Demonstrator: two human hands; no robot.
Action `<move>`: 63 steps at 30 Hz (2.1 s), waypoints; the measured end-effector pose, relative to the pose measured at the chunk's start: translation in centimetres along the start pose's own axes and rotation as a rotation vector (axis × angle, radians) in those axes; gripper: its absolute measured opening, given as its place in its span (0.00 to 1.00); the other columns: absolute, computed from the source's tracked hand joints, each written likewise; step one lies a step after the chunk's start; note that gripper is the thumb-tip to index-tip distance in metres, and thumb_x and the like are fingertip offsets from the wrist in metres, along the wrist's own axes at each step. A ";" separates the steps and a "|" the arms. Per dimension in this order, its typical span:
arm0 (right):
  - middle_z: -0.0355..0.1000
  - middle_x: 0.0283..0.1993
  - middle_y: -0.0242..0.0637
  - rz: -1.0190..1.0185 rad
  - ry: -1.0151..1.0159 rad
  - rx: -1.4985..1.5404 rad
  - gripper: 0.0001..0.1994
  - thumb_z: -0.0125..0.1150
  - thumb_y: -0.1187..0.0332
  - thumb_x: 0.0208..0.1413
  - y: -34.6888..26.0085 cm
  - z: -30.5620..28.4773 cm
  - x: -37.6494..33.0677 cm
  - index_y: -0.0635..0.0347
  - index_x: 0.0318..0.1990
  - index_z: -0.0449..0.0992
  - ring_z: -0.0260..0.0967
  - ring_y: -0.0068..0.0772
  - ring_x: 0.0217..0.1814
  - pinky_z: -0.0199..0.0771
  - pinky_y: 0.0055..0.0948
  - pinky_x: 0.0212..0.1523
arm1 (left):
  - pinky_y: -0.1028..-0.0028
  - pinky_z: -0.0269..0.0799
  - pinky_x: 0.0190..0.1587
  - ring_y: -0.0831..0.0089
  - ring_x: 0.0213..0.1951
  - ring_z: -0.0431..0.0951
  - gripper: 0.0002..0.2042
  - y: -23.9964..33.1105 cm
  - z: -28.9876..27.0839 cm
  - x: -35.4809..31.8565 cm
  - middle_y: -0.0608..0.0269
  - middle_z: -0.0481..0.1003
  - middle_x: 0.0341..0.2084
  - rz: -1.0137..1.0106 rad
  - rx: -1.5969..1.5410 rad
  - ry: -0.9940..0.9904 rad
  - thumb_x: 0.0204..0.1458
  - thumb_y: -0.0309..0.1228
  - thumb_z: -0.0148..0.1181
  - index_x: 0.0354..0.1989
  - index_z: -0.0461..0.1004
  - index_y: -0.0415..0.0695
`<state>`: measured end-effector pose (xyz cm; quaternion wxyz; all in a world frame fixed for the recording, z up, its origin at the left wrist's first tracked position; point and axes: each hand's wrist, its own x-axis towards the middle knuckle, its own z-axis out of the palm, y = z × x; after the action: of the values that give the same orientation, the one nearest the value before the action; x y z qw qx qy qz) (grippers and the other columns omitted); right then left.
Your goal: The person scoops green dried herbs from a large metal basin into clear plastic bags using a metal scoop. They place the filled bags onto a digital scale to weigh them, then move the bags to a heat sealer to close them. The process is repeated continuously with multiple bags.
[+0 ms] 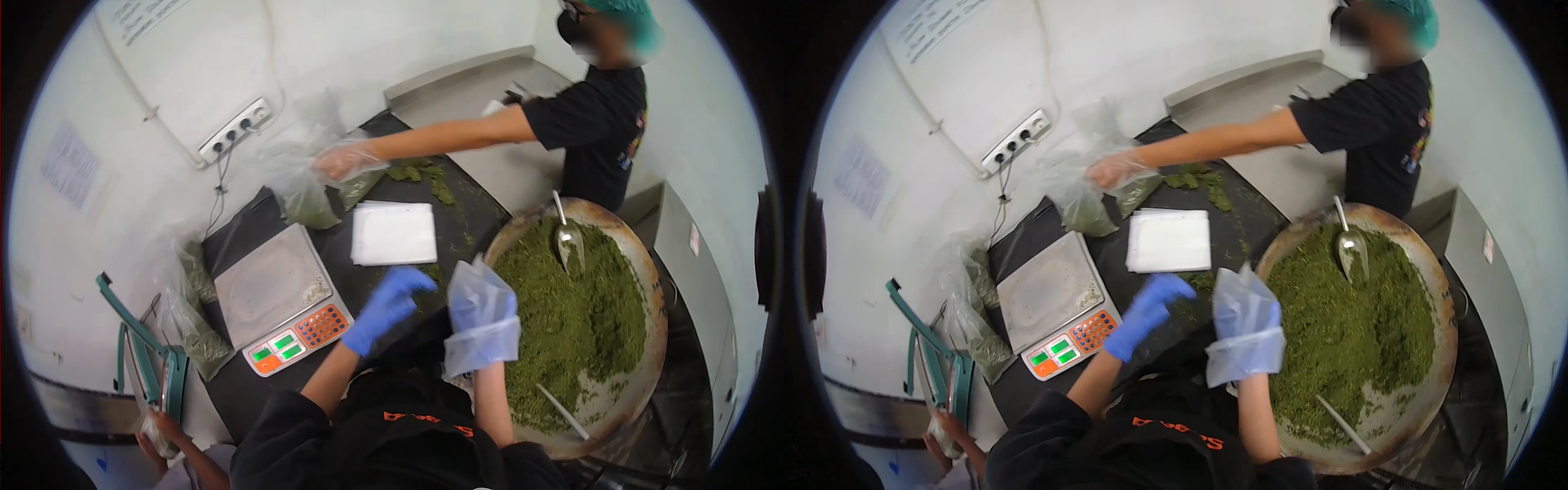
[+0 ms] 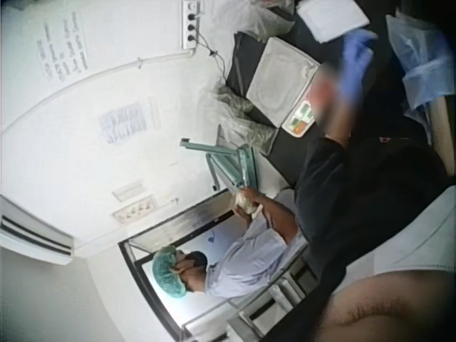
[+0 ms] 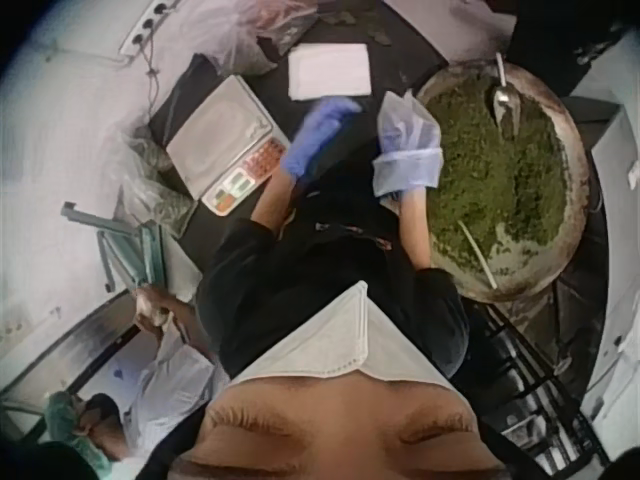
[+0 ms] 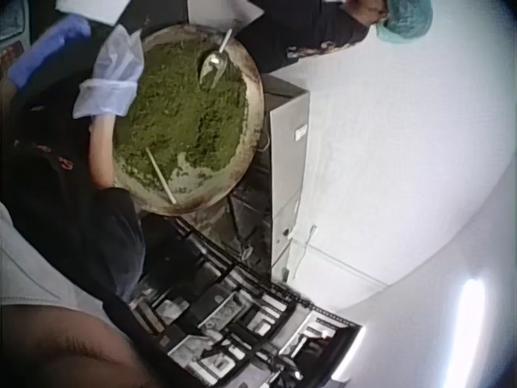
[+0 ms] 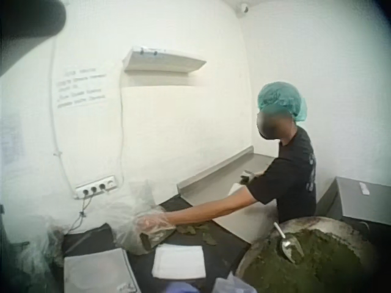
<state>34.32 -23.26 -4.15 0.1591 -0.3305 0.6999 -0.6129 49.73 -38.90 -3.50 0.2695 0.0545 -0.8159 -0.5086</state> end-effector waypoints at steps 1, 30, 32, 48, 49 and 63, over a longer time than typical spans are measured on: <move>0.66 0.49 0.42 0.065 0.082 0.094 0.26 0.62 0.68 0.47 1.1 -0.7 -0.4 0.65 0.53 0.61 0.65 0.33 0.48 0.67 0.27 0.48 | 0.69 0.59 0.52 0.64 0.48 0.64 0.19 -2.2 -1.8 -0.8 0.58 0.66 0.42 -0.186 0.035 0.426 0.43 0.33 0.60 0.44 0.68 0.41; 0.67 0.50 0.46 -0.098 0.127 -0.397 0.20 0.54 0.63 0.52 0.3 3.1 1.3 0.68 0.49 0.66 0.66 0.38 0.49 0.66 0.30 0.49 | 0.75 0.60 0.27 0.78 0.24 0.63 0.10 7.9 -36.8 -7.2 0.67 0.65 0.19 0.095 0.808 1.414 0.53 0.33 0.46 0.24 0.69 0.43; 0.67 0.50 0.46 -0.121 0.139 -0.423 0.20 0.54 0.62 0.52 0.2 3.3 1.6 0.68 0.48 0.67 0.66 0.38 0.49 0.66 0.30 0.49 | 0.73 0.62 0.30 0.74 0.25 0.66 0.11 10.7 -37.8 -10.9 0.64 0.65 0.21 -0.005 1.287 1.327 0.54 0.33 0.43 0.24 0.67 0.42; 0.64 0.52 0.42 -0.393 0.182 -0.419 0.25 0.58 0.65 0.49 -1.5 6.0 5.2 0.64 0.54 0.61 0.62 0.37 0.52 0.60 0.33 0.55 | 0.68 0.59 0.56 0.58 0.55 0.62 0.29 5.2 -33.4 -36.2 0.50 0.61 0.55 -1.695 1.164 0.999 0.50 0.40 0.54 0.57 0.58 0.35; 0.64 0.51 0.41 -0.234 0.195 -0.280 0.25 0.59 0.65 0.49 -0.8 5.8 4.7 0.64 0.53 0.61 0.62 0.36 0.51 0.61 0.32 0.53 | 0.67 0.58 0.56 0.57 0.54 0.63 0.29 6.0 -32.5 -33.4 0.49 0.62 0.54 -1.467 1.461 1.072 0.48 0.39 0.55 0.56 0.58 0.35; 0.67 0.49 0.37 0.174 0.250 0.226 0.22 0.55 0.66 0.53 -1.4 4.5 1.4 0.61 0.55 0.62 0.65 0.29 0.48 0.66 0.27 0.48 | 0.66 0.67 0.47 0.57 0.44 0.71 0.34 7.1 4.4 4.1 0.53 0.70 0.41 -0.218 0.000 -0.371 0.35 0.43 0.69 0.50 0.62 0.39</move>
<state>36.55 -27.62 -3.44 0.1593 -0.1699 0.6669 -0.7078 45.39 -33.51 2.65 0.0580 0.0480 -0.8408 -0.5362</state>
